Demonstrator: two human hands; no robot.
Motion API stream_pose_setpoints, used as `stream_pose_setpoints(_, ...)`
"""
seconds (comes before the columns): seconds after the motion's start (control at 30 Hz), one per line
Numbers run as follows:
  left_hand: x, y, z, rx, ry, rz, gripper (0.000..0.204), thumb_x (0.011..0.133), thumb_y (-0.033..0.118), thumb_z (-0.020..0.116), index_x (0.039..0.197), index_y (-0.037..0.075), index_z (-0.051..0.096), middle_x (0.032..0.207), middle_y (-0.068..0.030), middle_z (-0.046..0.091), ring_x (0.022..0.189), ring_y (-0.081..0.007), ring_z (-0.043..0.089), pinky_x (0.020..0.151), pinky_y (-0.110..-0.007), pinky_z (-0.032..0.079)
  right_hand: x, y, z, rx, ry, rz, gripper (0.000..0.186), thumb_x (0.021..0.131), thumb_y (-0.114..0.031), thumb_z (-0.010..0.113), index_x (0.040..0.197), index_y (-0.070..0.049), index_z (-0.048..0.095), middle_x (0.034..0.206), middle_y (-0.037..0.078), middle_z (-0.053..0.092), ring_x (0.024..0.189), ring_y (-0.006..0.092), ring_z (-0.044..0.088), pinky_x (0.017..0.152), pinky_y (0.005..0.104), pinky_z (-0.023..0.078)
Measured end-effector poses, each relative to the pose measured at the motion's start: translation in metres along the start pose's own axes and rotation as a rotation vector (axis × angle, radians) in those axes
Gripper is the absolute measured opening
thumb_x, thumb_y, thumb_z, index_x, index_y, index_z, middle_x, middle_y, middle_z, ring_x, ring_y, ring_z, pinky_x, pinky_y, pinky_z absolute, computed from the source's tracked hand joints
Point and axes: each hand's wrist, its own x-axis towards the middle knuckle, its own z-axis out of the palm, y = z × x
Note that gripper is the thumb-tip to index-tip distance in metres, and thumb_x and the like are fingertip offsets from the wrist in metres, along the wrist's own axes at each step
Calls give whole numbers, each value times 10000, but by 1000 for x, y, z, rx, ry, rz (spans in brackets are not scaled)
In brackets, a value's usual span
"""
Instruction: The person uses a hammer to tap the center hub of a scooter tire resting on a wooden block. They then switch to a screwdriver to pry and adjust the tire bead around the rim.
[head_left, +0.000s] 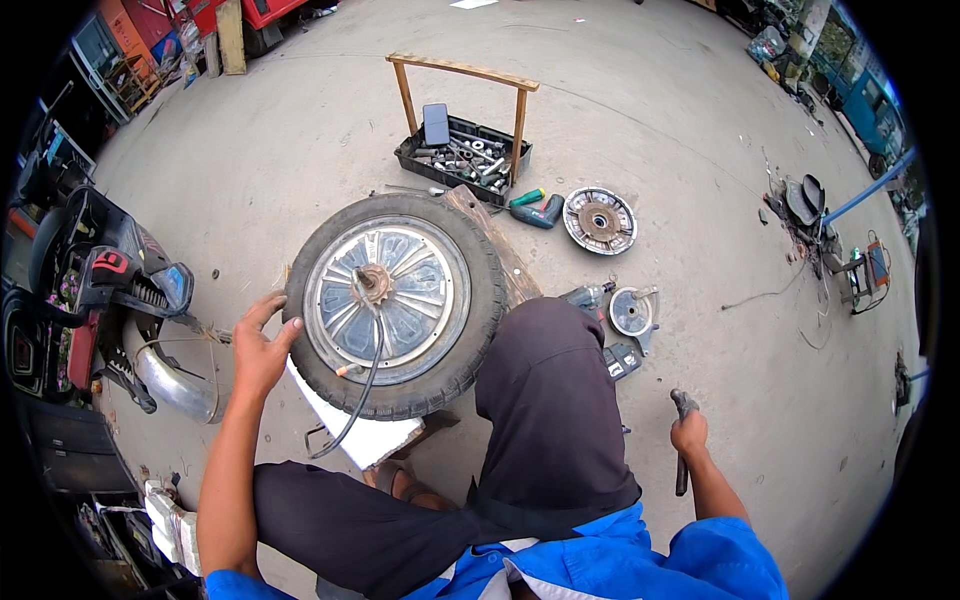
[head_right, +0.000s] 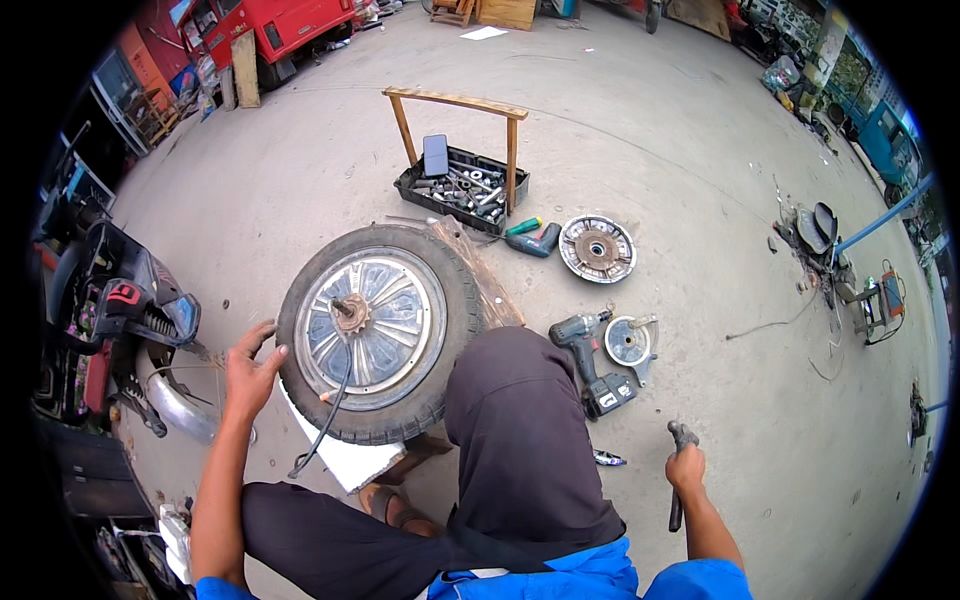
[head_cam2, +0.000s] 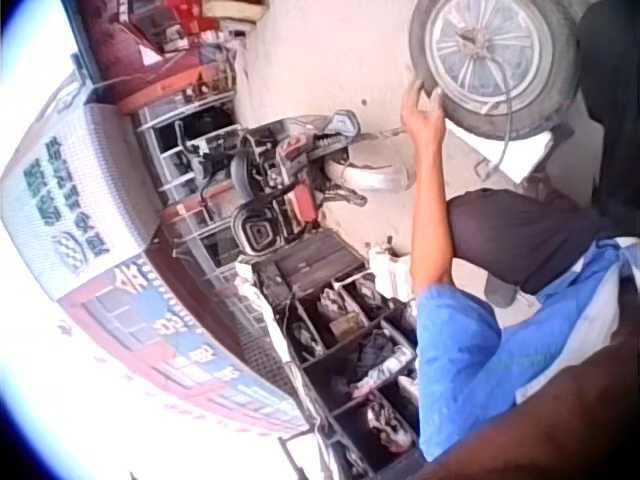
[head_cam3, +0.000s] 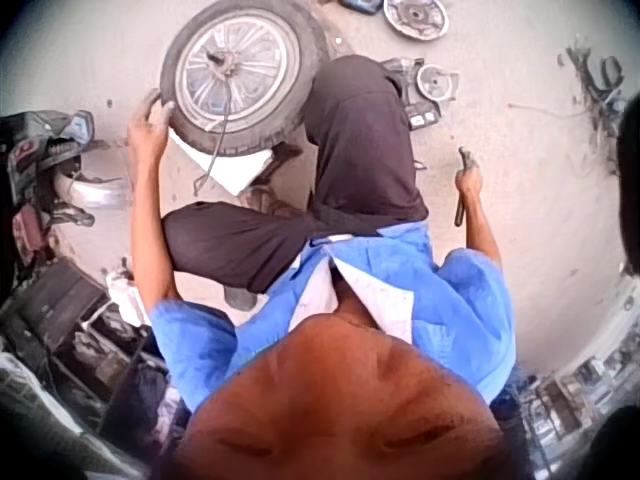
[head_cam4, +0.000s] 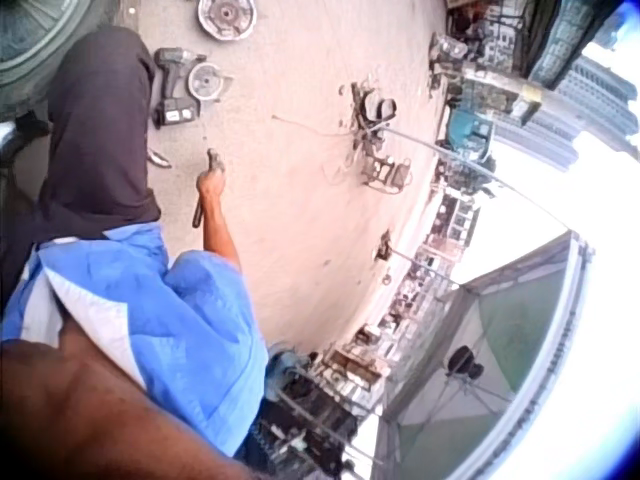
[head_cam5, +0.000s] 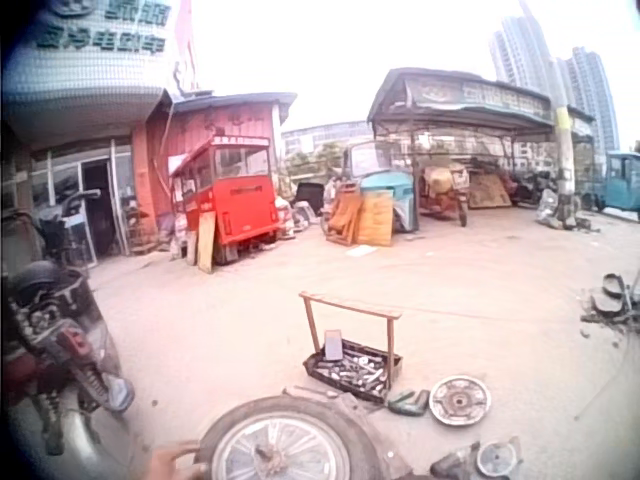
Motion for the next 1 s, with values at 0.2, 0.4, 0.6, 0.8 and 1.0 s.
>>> stream_pose_setpoints(0.2, 4, -24, 12, -9, -35, -168, 498, 908, 194, 725, 1310, -79, 613, 1297, -271, 656, 1241, -361, 627, 1055, -445, 473, -17, 60, 78, -95, -70, 99, 385, 853, -92, 656, 1188, 71, 556, 1006, 263, 700, 961, 438, 686, 844, 528, 549)
stream_pose_setpoints(0.4, 5, -38, 29, -5, -81, -182, 537, 1032, 251, 601, 1401, -123, 492, 1365, -318, 590, 1286, -393, 583, 1096, -437, 433, -8, 82, 109, -94, -158, 129, 411, 813, -87, 647, 1178, 68, 538, 1084, 288, 677, 1031, 447, 675, 910, 519, 549)
stream_pose_setpoints(0.6, 12, -25, 42, 26, -116, -200, 593, 1085, 366, 468, 1438, -109, 432, 1394, -308, 550, 1315, -397, 533, 1121, -436, 387, 15, 81, 97, -260, -390, 149, 382, 806, -121, 693, 1161, 13, 644, 1180, 236, 700, 1128, 391, 677, 946, 489, 557)
stream_pose_setpoints(0.8, 1, -41, 55, 94, -115, -223, 648, 1095, 399, 405, 1507, -94, 316, 1504, -319, 406, 1417, -430, 396, 1184, -449, 283, 58, -2, -3, -368, -507, 54, 286, 768, -103, 699, 1034, -1, 730, 1078, 239, 728, 1067, 387, 703, 883, 470, 586)
stream_pose_setpoints(1.0, 3, -31, 63, 111, -88, -258, 688, 1091, 430, 399, 1514, -100, 284, 1530, -304, 356, 1428, -436, 365, 1196, -455, 258, 126, -88, -30, -266, -282, -83, 267, 835, -207, 664, 987, 3, 730, 1054, 251, 727, 1018, 413, 703, 876, 496, 575)
